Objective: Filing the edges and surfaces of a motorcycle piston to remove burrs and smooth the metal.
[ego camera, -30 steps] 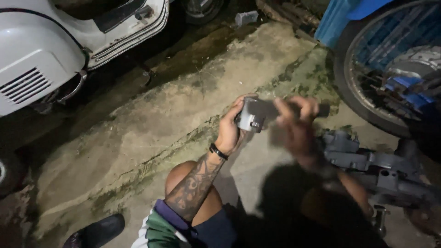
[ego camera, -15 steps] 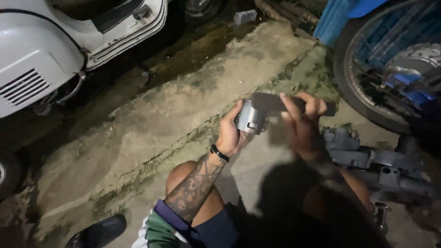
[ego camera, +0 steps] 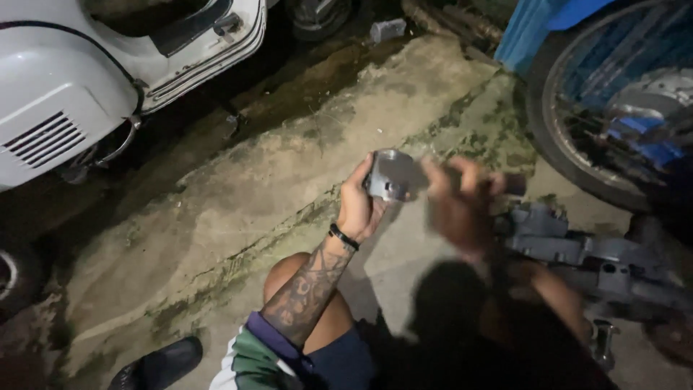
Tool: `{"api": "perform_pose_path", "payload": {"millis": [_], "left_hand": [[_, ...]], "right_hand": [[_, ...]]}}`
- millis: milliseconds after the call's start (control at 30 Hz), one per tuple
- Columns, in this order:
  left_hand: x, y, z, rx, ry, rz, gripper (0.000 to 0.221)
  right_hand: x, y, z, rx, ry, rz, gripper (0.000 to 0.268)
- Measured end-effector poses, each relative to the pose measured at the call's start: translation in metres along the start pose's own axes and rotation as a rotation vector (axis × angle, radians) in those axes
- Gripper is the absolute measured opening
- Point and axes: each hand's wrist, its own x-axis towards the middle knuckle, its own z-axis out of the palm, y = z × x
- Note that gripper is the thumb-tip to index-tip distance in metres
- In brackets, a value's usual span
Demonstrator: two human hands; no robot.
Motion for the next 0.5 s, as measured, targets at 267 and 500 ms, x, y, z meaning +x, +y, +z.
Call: {"api": "perform_pose_path", "payload": {"millis": [267, 500], "left_hand": [[0.001, 0.005, 0.011, -0.049, 0.018, -0.024, 0.047], [0.001, -0.005, 0.001, -0.182, 0.058, 0.037, 0.038]], "right_hand": [[-0.001, 0.011, 0.01, 0.099, -0.067, 0.109, 0.044], [0.004, -0.01, -0.013, 0.055, -0.019, -0.007, 0.04]]}}
